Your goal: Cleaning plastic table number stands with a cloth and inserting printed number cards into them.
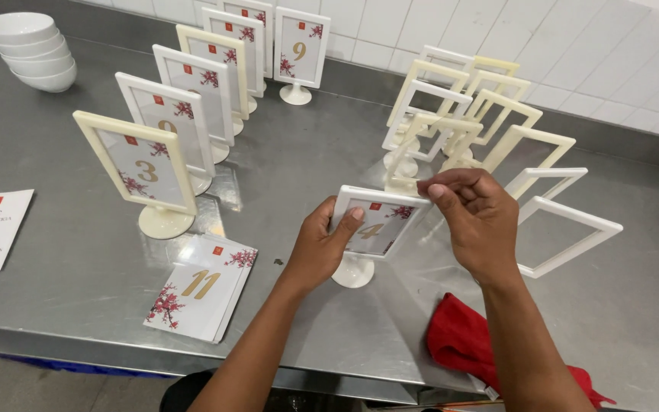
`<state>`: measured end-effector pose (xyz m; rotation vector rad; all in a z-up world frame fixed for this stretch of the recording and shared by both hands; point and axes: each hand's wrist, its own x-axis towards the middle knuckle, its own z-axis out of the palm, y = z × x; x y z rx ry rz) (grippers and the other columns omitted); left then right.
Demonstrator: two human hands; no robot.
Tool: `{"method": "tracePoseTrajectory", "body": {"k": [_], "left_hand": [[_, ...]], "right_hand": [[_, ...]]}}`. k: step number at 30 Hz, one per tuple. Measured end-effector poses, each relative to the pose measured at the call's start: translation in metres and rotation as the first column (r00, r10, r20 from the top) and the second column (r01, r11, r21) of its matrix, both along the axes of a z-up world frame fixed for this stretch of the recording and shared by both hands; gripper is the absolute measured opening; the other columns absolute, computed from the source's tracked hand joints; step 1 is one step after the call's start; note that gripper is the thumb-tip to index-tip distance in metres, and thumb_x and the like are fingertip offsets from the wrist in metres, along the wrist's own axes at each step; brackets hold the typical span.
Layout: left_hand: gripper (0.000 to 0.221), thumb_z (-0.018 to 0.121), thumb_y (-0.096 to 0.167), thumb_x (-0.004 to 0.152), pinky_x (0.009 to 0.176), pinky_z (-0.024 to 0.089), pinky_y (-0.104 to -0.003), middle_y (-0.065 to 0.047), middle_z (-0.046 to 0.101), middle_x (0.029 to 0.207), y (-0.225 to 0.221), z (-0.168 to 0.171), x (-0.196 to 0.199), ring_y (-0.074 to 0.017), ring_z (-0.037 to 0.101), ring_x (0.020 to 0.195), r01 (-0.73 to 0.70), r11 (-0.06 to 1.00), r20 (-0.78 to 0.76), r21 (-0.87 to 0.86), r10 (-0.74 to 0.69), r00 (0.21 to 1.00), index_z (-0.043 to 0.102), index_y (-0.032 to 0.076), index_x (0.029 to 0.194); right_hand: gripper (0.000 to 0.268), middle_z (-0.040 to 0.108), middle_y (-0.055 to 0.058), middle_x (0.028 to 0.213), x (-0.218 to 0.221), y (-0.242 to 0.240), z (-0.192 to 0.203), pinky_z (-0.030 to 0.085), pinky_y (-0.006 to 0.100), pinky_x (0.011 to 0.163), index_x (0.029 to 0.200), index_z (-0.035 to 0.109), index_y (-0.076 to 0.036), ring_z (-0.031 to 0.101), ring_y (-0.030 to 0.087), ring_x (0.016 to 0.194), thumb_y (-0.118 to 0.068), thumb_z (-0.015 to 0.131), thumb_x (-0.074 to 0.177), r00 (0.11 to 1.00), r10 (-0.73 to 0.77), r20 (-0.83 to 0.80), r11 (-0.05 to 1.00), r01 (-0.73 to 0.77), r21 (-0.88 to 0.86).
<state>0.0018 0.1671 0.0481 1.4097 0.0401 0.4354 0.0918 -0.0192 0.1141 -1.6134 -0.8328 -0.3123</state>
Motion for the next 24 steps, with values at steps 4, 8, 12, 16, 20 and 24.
{"method": "tracePoseTrajectory", "body": {"k": [4, 8, 12, 16, 20, 24], "left_hand": [[0.029, 0.064, 0.032, 0.103, 0.087, 0.052, -0.038, -0.008, 0.07, 0.089, -0.003, 0.006, -0.005, -0.0144, 0.061, 0.09, 0.009, 1.0, 0.02, -0.022, -0.008, 1.0, 0.07, 0.004, 0.107], [0.031, 0.063, 0.034, 0.103, 0.086, 0.053, -0.039, -0.009, 0.07, 0.088, -0.002, 0.005, -0.003, -0.0152, 0.061, 0.088, 0.008, 1.0, 0.027, -0.012, -0.008, 1.0, 0.07, 0.004, 0.108], [0.033, 0.061, 0.035, 0.104, 0.09, 0.052, -0.042, -0.012, 0.071, 0.092, -0.001, 0.008, -0.003, -0.0179, 0.063, 0.091, 0.011, 1.0, 0.04, 0.004, -0.011, 0.999, 0.068, 0.004, 0.112], [0.036, 0.058, 0.035, 0.104, 0.095, 0.051, -0.046, -0.015, 0.071, 0.099, -0.003, 0.008, -0.004, -0.0215, 0.063, 0.096, 0.027, 0.999, 0.044, 0.018, -0.027, 0.999, 0.067, 0.003, 0.12], [0.031, 0.059, 0.033, 0.104, 0.093, 0.052, -0.042, -0.01, 0.071, 0.096, -0.004, 0.007, -0.004, -0.0169, 0.062, 0.095, 0.021, 1.0, 0.042, 0.01, -0.021, 0.999, 0.069, 0.006, 0.116], [0.032, 0.06, 0.034, 0.104, 0.093, 0.052, -0.042, -0.011, 0.071, 0.096, -0.002, 0.001, -0.001, -0.0177, 0.062, 0.096, 0.018, 1.0, 0.032, 0.007, -0.019, 0.999, 0.069, 0.006, 0.116]], "right_hand": [[0.012, 0.075, 0.015, 0.096, 0.002, -0.005, -0.003, 0.058, 0.034, 0.091, 0.107, 0.072, 0.001, 0.071, 0.018, 0.092, -0.007, 0.073, 0.099, 0.997, -0.054, 0.058, 0.991, 0.061, -0.119], [0.011, 0.075, 0.014, 0.099, 0.002, -0.005, -0.003, 0.059, 0.034, 0.09, 0.108, 0.073, -0.001, 0.072, 0.018, 0.094, -0.003, 0.074, 0.098, 0.991, -0.055, 0.125, 0.989, 0.072, -0.129], [0.009, 0.074, 0.018, 0.102, -0.002, -0.001, -0.001, 0.059, 0.042, 0.089, 0.104, 0.074, 0.001, 0.071, 0.025, 0.096, -0.001, 0.071, 0.097, 0.99, -0.061, 0.127, 0.977, 0.085, -0.193], [0.013, 0.074, 0.023, 0.106, -0.008, -0.002, 0.008, 0.059, 0.051, 0.088, 0.104, 0.074, 0.004, 0.073, 0.035, 0.099, -0.001, 0.065, 0.096, 0.994, -0.071, 0.081, 0.949, 0.092, -0.302], [0.022, 0.073, 0.02, 0.113, -0.013, -0.003, 0.021, 0.059, 0.051, 0.088, 0.114, 0.075, -0.001, 0.072, 0.034, 0.102, -0.004, 0.067, 0.094, 0.99, -0.089, 0.105, 0.92, 0.122, -0.371], [0.055, 0.062, 0.032, 0.127, -0.018, -0.003, 0.026, 0.057, 0.053, 0.088, 0.147, 0.046, 0.005, 0.066, 0.043, 0.11, 0.002, 0.065, 0.095, 0.966, -0.048, 0.255, 0.951, 0.122, -0.283]]}}
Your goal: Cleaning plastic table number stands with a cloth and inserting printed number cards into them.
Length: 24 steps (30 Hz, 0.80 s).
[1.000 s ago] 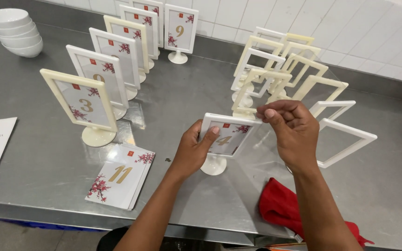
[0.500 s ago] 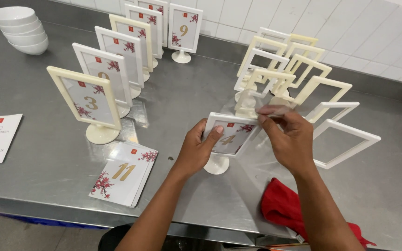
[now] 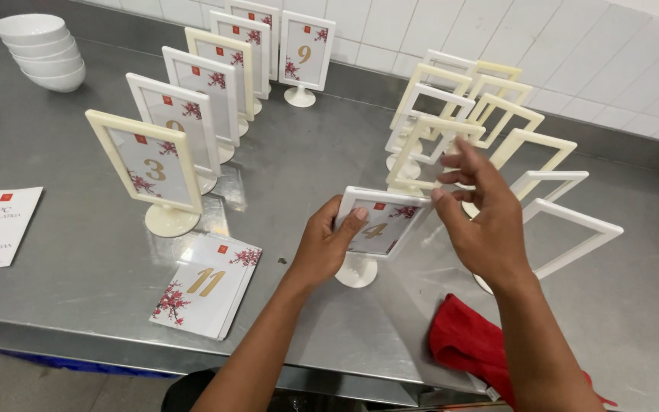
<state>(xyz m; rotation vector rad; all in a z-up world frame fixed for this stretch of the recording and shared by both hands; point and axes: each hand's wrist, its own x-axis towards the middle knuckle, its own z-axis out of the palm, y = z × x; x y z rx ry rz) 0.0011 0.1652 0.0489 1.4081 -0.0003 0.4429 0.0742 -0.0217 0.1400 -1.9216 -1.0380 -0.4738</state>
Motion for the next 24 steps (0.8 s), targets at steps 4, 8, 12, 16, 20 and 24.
{"method": "tracePoseTrajectory", "body": {"k": [4, 8, 12, 16, 20, 24], "left_hand": [[0.035, 0.063, 0.036, 0.103, 0.091, 0.051, -0.041, -0.012, 0.071, 0.095, 0.004, -0.019, 0.011, -0.0191, 0.062, 0.095, -0.002, 1.0, -0.007, 0.02, 0.002, 1.0, 0.07, 0.005, 0.116], [0.036, 0.063, 0.038, 0.102, 0.091, 0.051, -0.042, -0.013, 0.071, 0.094, 0.004, -0.003, -0.002, -0.019, 0.062, 0.095, 0.0, 1.0, -0.025, 0.023, 0.001, 1.0, 0.071, 0.005, 0.114], [0.041, 0.067, 0.041, 0.1, 0.093, 0.053, -0.044, -0.017, 0.072, 0.101, 0.01, -0.012, -0.006, -0.0251, 0.066, 0.1, -0.017, 0.995, -0.116, 0.095, 0.028, 0.993, 0.072, 0.002, 0.111], [0.048, 0.068, 0.043, 0.098, 0.096, 0.052, -0.049, -0.021, 0.069, 0.114, 0.014, -0.014, -0.015, -0.0327, 0.066, 0.112, -0.01, 0.982, -0.19, 0.188, 0.046, 0.981, 0.072, -0.002, 0.111], [0.05, 0.064, 0.041, 0.098, 0.1, 0.051, -0.054, -0.027, 0.066, 0.123, 0.019, -0.014, -0.022, -0.0413, 0.064, 0.12, 0.06, 0.954, -0.252, 0.293, 0.017, 0.968, 0.073, -0.006, 0.111], [0.047, 0.07, 0.033, 0.093, 0.102, 0.049, -0.056, -0.028, 0.064, 0.124, 0.019, -0.012, -0.025, -0.0442, 0.061, 0.123, 0.037, 0.948, -0.236, 0.317, 0.041, 0.971, 0.07, -0.008, 0.117]], "right_hand": [[0.085, 0.05, 0.032, 0.145, 0.001, -0.002, 0.006, 0.056, 0.053, 0.094, 0.168, 0.016, -0.01, 0.061, 0.044, 0.12, 0.008, 0.065, 0.1, 0.968, 0.047, 0.246, 0.999, -0.051, 0.009], [0.066, 0.058, 0.026, 0.132, 0.004, 0.004, 0.011, 0.059, 0.052, 0.089, 0.155, 0.044, 0.001, 0.066, 0.044, 0.113, 0.006, 0.069, 0.094, 0.941, 0.052, 0.334, 0.998, -0.036, -0.054], [0.051, 0.063, 0.02, 0.125, 0.005, 0.005, 0.001, 0.06, 0.048, 0.088, 0.141, 0.062, -0.001, 0.068, 0.038, 0.109, 0.004, 0.073, 0.091, 0.951, 0.037, 0.306, 0.997, -0.015, -0.074], [0.046, 0.066, 0.022, 0.122, 0.005, 0.003, -0.012, 0.06, 0.048, 0.088, 0.132, 0.07, -0.003, 0.069, 0.041, 0.11, 0.003, 0.078, 0.086, 0.973, 0.022, 0.229, 0.993, 0.005, -0.116], [0.042, 0.065, 0.028, 0.122, 0.002, 0.002, -0.023, 0.061, 0.051, 0.089, 0.126, 0.072, -0.001, 0.069, 0.046, 0.11, 0.003, 0.078, 0.085, 0.983, 0.046, 0.176, 0.983, -0.013, -0.185], [0.047, 0.065, 0.029, 0.126, -0.002, 0.003, -0.032, 0.06, 0.052, 0.091, 0.131, 0.069, 0.0, 0.066, 0.048, 0.116, 0.003, 0.076, 0.085, 0.992, 0.023, 0.127, 0.988, -0.003, -0.152]]}}
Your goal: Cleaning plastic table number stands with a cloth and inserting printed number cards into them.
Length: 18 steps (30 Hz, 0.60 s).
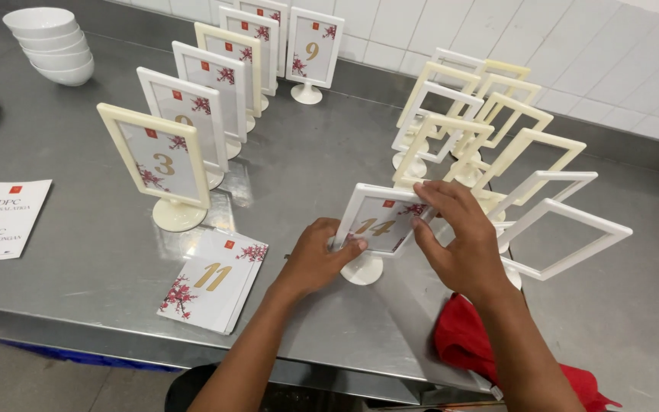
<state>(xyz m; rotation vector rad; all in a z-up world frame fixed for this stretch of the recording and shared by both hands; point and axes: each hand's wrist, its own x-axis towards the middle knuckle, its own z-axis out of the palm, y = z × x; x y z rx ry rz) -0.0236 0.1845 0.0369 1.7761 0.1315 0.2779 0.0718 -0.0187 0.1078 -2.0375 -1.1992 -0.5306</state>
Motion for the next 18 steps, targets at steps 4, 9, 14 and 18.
{"method": "tracePoseTrajectory", "body": {"k": [4, 9, 14, 18], "left_hand": [[0.042, 0.071, 0.03, 0.096, 0.107, 0.045, -0.051, -0.019, 0.069, 0.119, 0.001, -0.031, 0.018, -0.0353, 0.062, 0.122, -0.001, 0.997, 0.052, -0.08, 0.005, 0.999, 0.07, -0.003, 0.121], [0.036, 0.068, 0.023, 0.098, 0.103, 0.048, -0.05, -0.021, 0.072, 0.115, -0.002, -0.028, 0.013, -0.0349, 0.065, 0.118, 0.0, 0.997, 0.031, -0.079, 0.002, 1.0, 0.07, -0.003, 0.122], [0.033, 0.069, 0.021, 0.096, 0.097, 0.052, -0.048, -0.022, 0.073, 0.109, -0.003, -0.035, 0.011, -0.0334, 0.068, 0.112, -0.032, 0.998, 0.03, -0.061, 0.034, 0.999, 0.071, -0.002, 0.119], [0.021, 0.061, 0.032, 0.098, 0.069, 0.041, -0.028, 0.002, 0.065, 0.088, -0.002, -0.038, 0.013, -0.0124, 0.051, 0.076, -0.022, 0.999, -0.122, 0.049, 0.028, 0.992, 0.069, 0.012, 0.1]], "right_hand": [[0.05, 0.062, 0.03, 0.13, -0.003, 0.0, -0.005, 0.059, 0.055, 0.092, 0.134, 0.066, 0.0, 0.063, 0.05, 0.119, 0.004, 0.076, 0.086, 1.0, 0.006, -0.014, 1.0, -0.006, 0.027], [0.073, 0.052, 0.034, 0.141, -0.002, -0.007, -0.02, 0.059, 0.053, 0.093, 0.152, 0.044, 0.001, 0.059, 0.052, 0.124, 0.006, 0.074, 0.085, 1.0, 0.01, -0.026, 0.997, -0.008, 0.073], [0.082, 0.046, 0.032, 0.145, -0.011, -0.035, -0.047, 0.056, 0.051, 0.093, 0.161, 0.028, 0.004, 0.056, 0.048, 0.128, 0.004, 0.071, 0.091, 1.0, -0.025, 0.015, 0.99, 0.022, 0.141], [0.058, 0.057, 0.024, 0.143, -0.036, -0.079, -0.07, 0.052, 0.046, 0.101, 0.146, 0.055, 0.0, 0.057, 0.036, 0.129, -0.009, 0.07, 0.091, 0.978, -0.209, 0.018, 0.975, 0.21, -0.066]]}}
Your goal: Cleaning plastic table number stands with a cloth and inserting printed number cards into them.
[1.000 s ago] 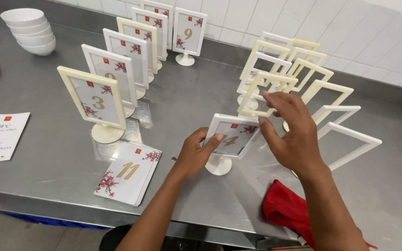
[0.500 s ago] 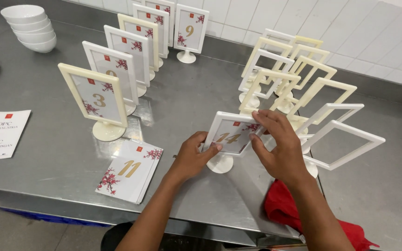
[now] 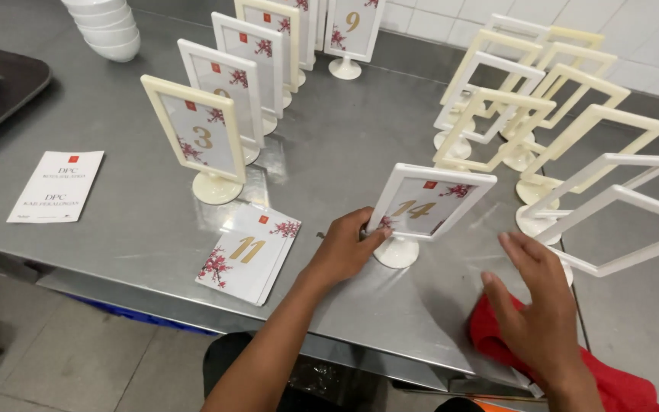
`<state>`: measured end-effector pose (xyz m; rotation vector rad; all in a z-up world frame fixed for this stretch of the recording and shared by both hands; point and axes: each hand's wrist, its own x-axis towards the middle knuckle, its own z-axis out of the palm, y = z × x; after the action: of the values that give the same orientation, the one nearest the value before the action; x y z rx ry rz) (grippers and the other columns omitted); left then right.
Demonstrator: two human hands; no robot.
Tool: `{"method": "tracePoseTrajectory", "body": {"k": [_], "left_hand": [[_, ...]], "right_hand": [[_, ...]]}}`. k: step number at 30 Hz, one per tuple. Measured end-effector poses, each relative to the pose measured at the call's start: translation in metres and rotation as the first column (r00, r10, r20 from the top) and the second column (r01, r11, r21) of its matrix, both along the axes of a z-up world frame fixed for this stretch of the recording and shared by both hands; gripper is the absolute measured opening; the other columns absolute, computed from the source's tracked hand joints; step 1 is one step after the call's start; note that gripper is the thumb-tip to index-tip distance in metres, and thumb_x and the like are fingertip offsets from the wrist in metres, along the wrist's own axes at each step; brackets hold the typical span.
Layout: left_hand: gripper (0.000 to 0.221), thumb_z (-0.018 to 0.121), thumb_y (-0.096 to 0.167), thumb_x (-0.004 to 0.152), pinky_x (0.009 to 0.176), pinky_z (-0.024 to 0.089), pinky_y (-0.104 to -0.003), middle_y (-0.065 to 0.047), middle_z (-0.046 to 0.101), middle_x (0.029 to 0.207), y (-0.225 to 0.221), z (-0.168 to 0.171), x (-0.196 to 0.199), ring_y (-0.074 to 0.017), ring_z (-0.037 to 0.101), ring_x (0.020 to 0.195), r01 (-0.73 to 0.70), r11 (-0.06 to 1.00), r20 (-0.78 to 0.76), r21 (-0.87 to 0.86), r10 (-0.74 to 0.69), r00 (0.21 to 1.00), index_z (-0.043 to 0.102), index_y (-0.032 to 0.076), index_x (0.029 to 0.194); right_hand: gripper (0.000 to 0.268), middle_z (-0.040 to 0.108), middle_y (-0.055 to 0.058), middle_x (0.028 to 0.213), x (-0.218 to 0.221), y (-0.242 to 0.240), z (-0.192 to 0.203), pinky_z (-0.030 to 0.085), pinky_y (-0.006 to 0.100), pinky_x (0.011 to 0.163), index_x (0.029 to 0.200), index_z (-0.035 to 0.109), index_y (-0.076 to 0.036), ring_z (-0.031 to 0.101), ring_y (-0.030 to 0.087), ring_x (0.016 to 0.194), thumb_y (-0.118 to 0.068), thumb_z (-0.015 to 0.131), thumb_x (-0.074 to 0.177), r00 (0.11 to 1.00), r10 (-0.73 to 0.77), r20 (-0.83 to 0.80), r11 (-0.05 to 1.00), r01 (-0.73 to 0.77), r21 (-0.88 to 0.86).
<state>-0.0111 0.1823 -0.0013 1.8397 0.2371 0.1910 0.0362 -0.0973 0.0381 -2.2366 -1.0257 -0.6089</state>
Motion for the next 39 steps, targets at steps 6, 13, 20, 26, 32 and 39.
{"method": "tracePoseTrajectory", "body": {"k": [6, 13, 20, 26, 32, 39], "left_hand": [[0.019, 0.061, 0.03, 0.098, 0.067, 0.039, -0.03, 0.002, 0.058, 0.079, 0.0, -0.005, -0.004, -0.0131, 0.048, 0.072, -0.02, 0.998, 0.0, 0.061, 0.02, 1.0, 0.066, 0.012, 0.097], [0.02, 0.063, 0.031, 0.097, 0.065, 0.035, -0.03, 0.002, 0.047, 0.073, -0.002, -0.012, -0.005, -0.0129, 0.041, 0.068, -0.057, 0.992, 0.034, 0.109, 0.053, 0.998, 0.062, 0.012, 0.089], [0.041, 0.064, 0.036, 0.089, 0.099, 0.049, -0.035, 0.0, 0.073, 0.117, -0.014, 0.022, -0.017, -0.015, 0.066, 0.109, -0.15, 0.989, 0.051, -0.006, 0.15, 0.987, 0.065, 0.015, 0.124], [0.052, 0.064, 0.038, 0.092, 0.104, 0.048, -0.037, -0.004, 0.065, 0.135, -0.025, 0.033, -0.028, -0.0194, 0.063, 0.121, -0.188, 0.977, 0.294, -0.096, 0.208, 0.933, 0.054, 0.014, 0.137], [0.062, 0.058, 0.035, 0.102, 0.11, 0.045, -0.045, -0.016, 0.047, 0.152, -0.037, 0.055, -0.019, -0.0293, 0.051, 0.14, -0.386, 0.921, 0.62, 0.057, 0.271, 0.736, 0.034, 0.009, 0.153], [0.035, 0.059, 0.036, 0.102, 0.104, 0.044, -0.058, -0.015, 0.038, 0.149, -0.054, 0.076, 0.01, -0.0417, 0.046, 0.132, -0.577, 0.655, 0.676, 0.488, 0.135, 0.725, 0.058, 0.021, 0.133]], "right_hand": [[0.068, 0.06, 0.017, 0.145, -0.019, -0.081, -0.05, 0.055, 0.051, 0.099, 0.14, 0.062, -0.013, 0.059, 0.036, 0.129, -0.029, 0.079, 0.076, 0.972, -0.236, 0.009, 0.915, 0.225, -0.334], [0.083, 0.061, -0.002, 0.144, -0.017, -0.12, -0.098, 0.057, 0.048, 0.092, 0.145, 0.058, -0.028, 0.059, 0.026, 0.13, -0.064, 0.073, 0.071, 0.948, -0.303, -0.096, 0.828, 0.212, -0.52], [0.066, 0.062, 0.002, 0.115, -0.004, -0.094, -0.084, 0.058, 0.048, 0.071, 0.151, 0.051, -0.036, 0.069, 0.027, 0.101, -0.029, 0.064, 0.087, 0.844, -0.476, -0.248, 0.785, 0.281, -0.552], [0.054, 0.058, 0.007, 0.101, -0.01, -0.038, -0.057, 0.052, 0.047, 0.059, 0.143, 0.061, -0.026, 0.063, 0.03, 0.083, -0.021, 0.066, 0.09, 0.888, -0.4, -0.227, 0.88, 0.303, -0.365], [0.052, 0.058, 0.009, 0.1, 0.013, 0.027, -0.056, 0.05, 0.044, 0.046, 0.138, 0.063, -0.012, 0.062, 0.031, 0.079, -0.007, 0.067, 0.085, 0.99, -0.13, 0.062, 0.95, 0.142, -0.279], [0.032, 0.057, 0.013, 0.095, 0.023, 0.071, -0.072, 0.046, 0.055, 0.047, 0.123, 0.063, -0.014, 0.06, 0.038, 0.084, -0.02, 0.058, 0.093, 0.991, -0.116, -0.062, 0.857, 0.068, -0.511]]}}
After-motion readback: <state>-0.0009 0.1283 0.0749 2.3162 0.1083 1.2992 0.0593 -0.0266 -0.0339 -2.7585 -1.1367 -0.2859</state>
